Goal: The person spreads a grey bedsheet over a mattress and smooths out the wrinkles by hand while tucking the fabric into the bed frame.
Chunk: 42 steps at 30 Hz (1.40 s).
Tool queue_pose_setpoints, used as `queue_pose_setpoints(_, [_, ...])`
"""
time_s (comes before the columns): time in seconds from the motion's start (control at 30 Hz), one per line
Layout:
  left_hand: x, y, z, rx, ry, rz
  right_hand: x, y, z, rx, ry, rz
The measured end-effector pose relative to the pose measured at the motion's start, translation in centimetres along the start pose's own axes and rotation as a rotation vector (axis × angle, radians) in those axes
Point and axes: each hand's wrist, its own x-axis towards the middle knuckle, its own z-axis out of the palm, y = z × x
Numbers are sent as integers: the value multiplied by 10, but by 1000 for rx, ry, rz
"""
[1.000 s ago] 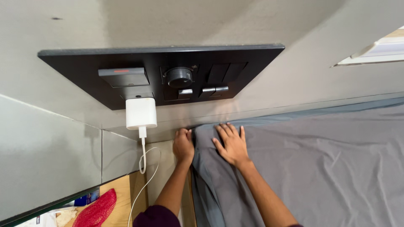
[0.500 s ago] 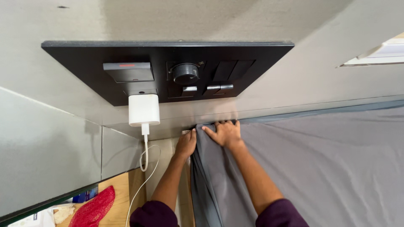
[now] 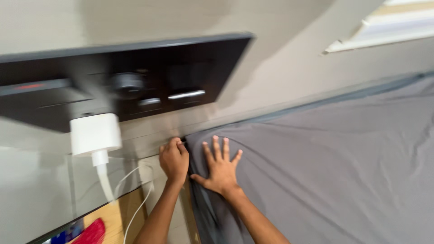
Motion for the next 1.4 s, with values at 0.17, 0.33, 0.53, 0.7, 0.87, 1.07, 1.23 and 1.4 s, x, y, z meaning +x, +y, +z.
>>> queue_pose_setpoints(0.17, [-33,71,-26,-250,-228,780,-7,68,16,444,119,-387])
queue_pose_setpoints(0.33, [-27,97,-11,85,-219,1059,-35,161,18,667,718,115])
queue_pose_setpoints(0.53, [-44,104,-3,570,-199,870,-39,264,-25,383,672,318])
queue_pose_setpoints(0.7, [-73,124,28,249,-255,1044,7,310,-33,431,487,145])
queue_pose_setpoints(0.87, [-68,132,33,424,-371,996,64,276,-47,111,272,356])
queue_pose_setpoints(1.07, [-68,141,37,540,-409,972,43,266,-79,166,246,309])
queue_pose_setpoints(1.23, [-69,141,41,573,-396,967,-90,270,-42,92,606,275])
queue_pose_setpoints(1.4, [-74,135,45,566,-334,998,-284,301,56,28,742,786])
